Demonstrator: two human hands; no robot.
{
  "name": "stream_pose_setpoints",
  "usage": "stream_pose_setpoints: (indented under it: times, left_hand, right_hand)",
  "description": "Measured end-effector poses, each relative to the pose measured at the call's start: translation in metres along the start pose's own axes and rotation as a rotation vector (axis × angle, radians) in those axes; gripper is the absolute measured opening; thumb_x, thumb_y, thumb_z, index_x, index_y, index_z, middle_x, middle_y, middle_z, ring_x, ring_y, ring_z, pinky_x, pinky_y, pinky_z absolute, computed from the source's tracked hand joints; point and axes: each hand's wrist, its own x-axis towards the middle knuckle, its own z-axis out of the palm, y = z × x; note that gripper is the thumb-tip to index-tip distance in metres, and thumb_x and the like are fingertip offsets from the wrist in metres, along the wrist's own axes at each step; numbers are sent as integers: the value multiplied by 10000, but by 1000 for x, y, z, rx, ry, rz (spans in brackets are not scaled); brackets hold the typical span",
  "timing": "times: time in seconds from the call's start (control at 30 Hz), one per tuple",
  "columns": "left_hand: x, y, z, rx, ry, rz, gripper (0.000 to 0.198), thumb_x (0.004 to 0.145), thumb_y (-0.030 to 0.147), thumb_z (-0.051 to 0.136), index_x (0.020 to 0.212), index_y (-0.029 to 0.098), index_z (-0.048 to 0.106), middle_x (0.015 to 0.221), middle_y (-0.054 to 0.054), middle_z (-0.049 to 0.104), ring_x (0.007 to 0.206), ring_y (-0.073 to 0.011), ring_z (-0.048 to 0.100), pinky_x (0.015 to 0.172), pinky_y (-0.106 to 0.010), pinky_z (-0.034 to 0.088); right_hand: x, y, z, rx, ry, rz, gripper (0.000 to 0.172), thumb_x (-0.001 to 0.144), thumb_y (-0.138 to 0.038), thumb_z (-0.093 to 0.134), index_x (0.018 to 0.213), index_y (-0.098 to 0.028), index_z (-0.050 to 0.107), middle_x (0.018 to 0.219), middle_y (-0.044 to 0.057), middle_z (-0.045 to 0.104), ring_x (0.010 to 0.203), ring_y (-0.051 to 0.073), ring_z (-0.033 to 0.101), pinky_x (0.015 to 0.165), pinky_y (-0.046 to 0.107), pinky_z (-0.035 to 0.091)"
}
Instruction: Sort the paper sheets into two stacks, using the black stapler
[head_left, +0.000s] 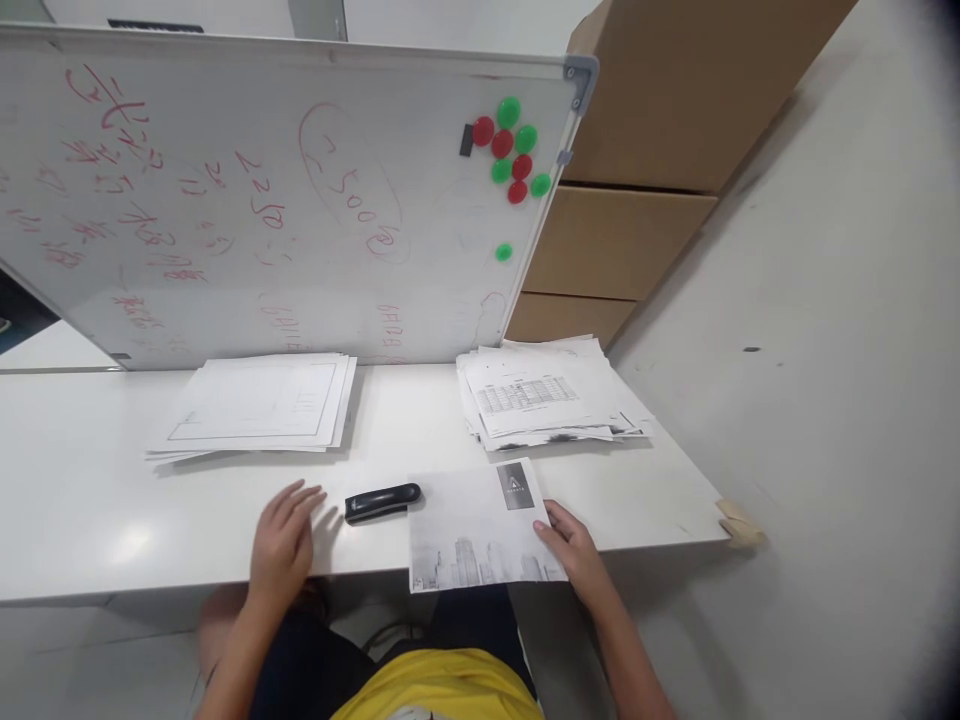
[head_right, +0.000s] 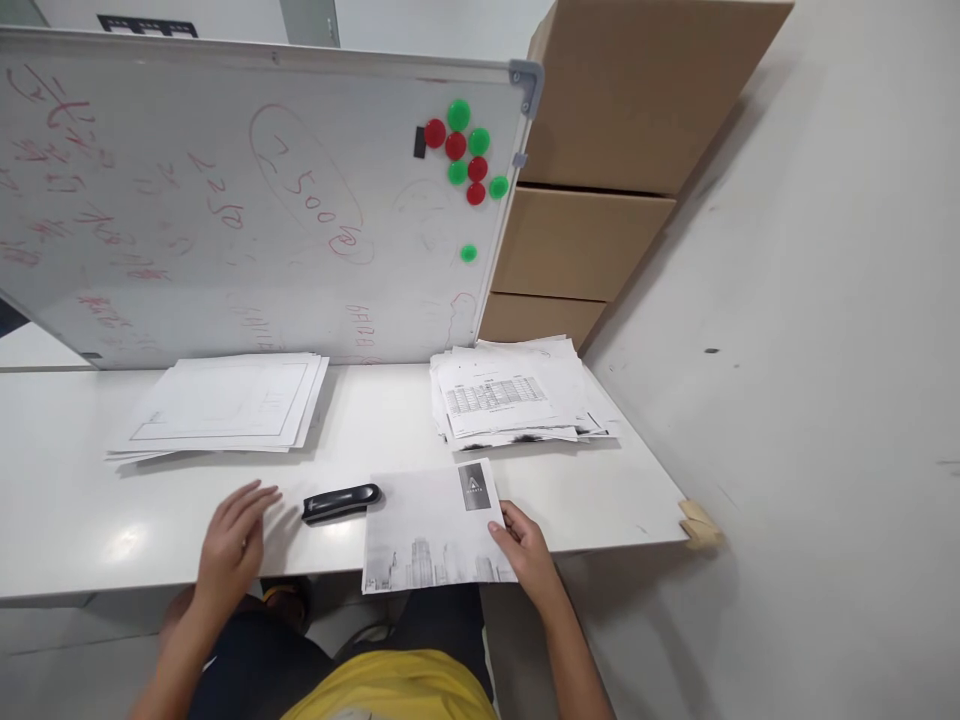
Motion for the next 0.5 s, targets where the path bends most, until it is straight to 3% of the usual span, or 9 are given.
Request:
stream_pose_setpoints:
  times: [0.1,0.2,0.33,0.4,0.5]
  left_hand:
    - [38,-27,-3,57,102,-131,288,912,234,394,1087,212,622,1099,-91,644,1169,-257,523,1017,-459,415]
    - [73,-47,7,147,194,-278,382,927,350,377,1199,165,572,1224,-127,587,1266,-273,437,1068,-451,352]
    - [96,-64,35,312,55,-321,522,920,425,354,1353,149,448,1459,-133,394,1403,-319,216,1128,-528,170]
    - [98,-69,47,365,-30,-330,527,923,417,336,1374,161,426,1470,-131,382,1396,-330,228,1121,-561,121]
    - [94,-71,56,397,-38,-303,534,926,418,324,1383,158,417,1457,-137,401,1372,-323,281,1123,-554,105]
  right_hand:
    - [0,-1,0,42,3,-3,371,782,-492,627,985,-183,657,855,55,693,815,242,626,716,309,484]
    - [1,3,0,70,24,-10,376,785,-487,628,1005,-184,666,852,56,698,807,241,629,705,309,486]
    - [3,7,0,75,54,-1,398,766,-518,637,984,-187,670,855,60,696,825,249,632,724,315,492]
    - [4,7,1,80,66,11,399,765,-529,633,981,-196,668,848,53,695,830,251,632,723,314,491]
    - [6,4,2,88,67,-10,356,786,-501,623,973,-201,671,817,36,689,794,230,622,700,296,477]
